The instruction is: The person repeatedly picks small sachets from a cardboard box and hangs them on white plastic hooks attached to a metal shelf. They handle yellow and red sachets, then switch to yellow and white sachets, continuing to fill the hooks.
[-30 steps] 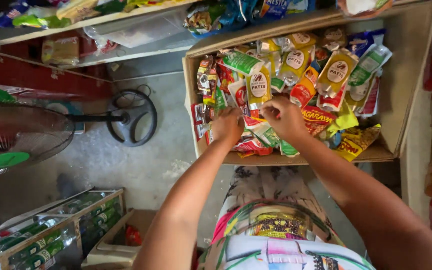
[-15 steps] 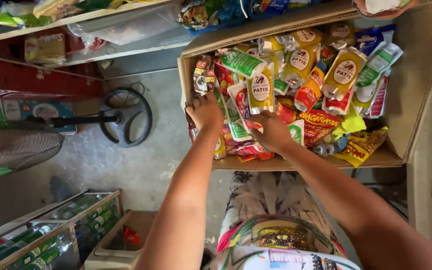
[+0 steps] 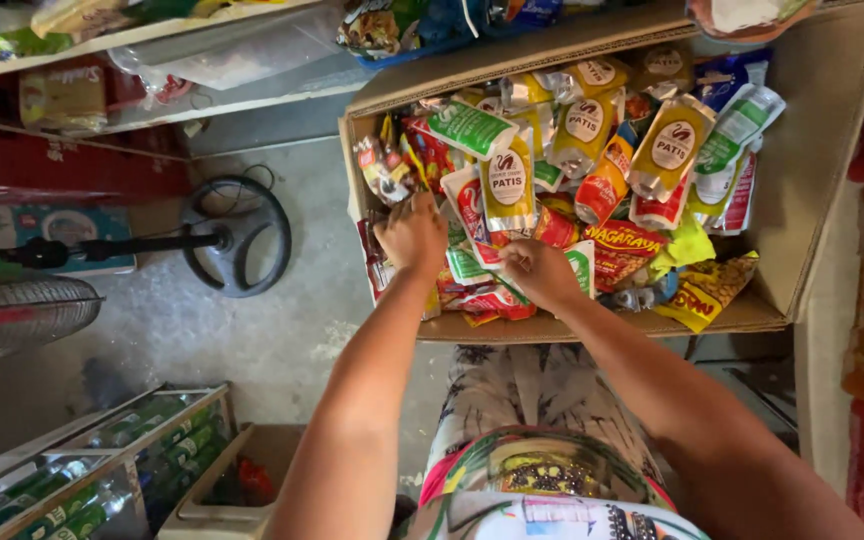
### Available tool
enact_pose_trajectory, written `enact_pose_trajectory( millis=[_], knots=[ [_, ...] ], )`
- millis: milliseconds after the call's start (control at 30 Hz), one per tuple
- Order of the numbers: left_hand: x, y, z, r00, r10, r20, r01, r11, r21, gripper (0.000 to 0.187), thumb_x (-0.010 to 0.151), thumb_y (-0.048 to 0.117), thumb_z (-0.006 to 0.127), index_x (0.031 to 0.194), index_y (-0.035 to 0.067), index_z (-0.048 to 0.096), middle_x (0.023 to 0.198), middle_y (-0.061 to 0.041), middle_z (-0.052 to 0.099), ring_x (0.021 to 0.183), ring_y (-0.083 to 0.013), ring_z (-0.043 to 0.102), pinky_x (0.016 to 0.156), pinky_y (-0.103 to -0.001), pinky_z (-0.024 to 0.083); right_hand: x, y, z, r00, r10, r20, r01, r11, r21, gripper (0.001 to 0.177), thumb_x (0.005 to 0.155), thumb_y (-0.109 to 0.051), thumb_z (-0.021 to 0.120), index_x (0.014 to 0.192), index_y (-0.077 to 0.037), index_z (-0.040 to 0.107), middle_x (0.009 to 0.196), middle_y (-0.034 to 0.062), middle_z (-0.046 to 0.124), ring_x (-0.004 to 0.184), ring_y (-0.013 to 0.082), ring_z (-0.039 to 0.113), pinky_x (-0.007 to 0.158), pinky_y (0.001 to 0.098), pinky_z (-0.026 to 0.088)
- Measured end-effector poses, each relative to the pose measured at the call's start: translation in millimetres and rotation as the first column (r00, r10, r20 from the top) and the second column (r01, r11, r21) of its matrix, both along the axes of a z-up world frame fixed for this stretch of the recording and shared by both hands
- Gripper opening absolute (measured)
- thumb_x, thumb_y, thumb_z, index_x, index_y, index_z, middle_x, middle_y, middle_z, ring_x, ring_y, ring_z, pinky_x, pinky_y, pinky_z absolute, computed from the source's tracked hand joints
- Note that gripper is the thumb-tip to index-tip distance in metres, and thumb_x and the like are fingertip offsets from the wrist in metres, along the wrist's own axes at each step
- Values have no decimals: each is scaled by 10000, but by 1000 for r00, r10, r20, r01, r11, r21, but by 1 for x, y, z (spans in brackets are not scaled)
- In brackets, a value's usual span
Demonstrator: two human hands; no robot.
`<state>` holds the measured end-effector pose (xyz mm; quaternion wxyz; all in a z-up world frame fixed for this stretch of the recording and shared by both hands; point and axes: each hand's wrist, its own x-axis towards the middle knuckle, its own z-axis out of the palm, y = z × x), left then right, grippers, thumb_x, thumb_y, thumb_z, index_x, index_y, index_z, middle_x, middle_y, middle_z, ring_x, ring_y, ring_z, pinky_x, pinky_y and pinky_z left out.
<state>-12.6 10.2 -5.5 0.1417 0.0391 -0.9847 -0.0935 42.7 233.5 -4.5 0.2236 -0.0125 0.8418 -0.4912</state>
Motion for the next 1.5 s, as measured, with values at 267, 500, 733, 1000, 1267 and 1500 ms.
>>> enact_pose_trajectory(
  millis=[267,500,733,1000,1267,1500],
  knots=[
    [33,47,47,993,-18,115,-7,976,218,225,761,239,788,947,178,677,789,-70,725,727,-302,694,656,-480,521,5,-1,-24,918,-198,342,300,913,-276,284,998,-275,600,1115,-51,729,938,64,744,812,158,678,738,326,529],
    [65,92,111,966,-260,-10,233,847,479,246,744,223,778,955,130,693,832,-89,699,775,-303,679,685,-459,532,-17,4,31,550,-81,831,711,568,-415,568,1015,-590,393,1198,-107,629,1027,88,721,923,223,683,879,409,549],
    [92,108,158,806,-561,-190,590,731,344,167,794,154,747,945,127,682,997,-63,650,986,-327,623,890,-469,510,-25,24,95,570,-44,820,732,480,-483,386,978,-438,584,1121,-79,606,973,140,727,863,286,709,803,476,566],
    [94,92,177,551,-775,-308,829,469,304,177,894,117,700,1068,128,671,1052,-56,659,1014,-281,639,915,-421,543,-30,50,134,853,-133,504,507,439,-742,266,951,-193,692,1190,-79,660,1065,87,737,914,218,720,798,406,579],
    [56,91,311,703,-397,-590,679,622,390,166,906,92,715,1065,75,669,1047,-97,678,988,-312,654,879,-426,527,-48,34,198,945,-320,-59,220,761,-610,301,998,-184,644,1252,-24,653,1147,80,716,1035,161,645,901,341,514],
    [39,104,391,728,-301,-616,654,574,493,404,818,197,829,1100,16,603,1082,-147,634,966,-305,654,828,-387,551,-32,-11,284,834,-510,-209,255,693,-675,405,1005,-111,584,1397,-12,571,1182,72,678,1084,176,606,936,351,501]
  ],
)
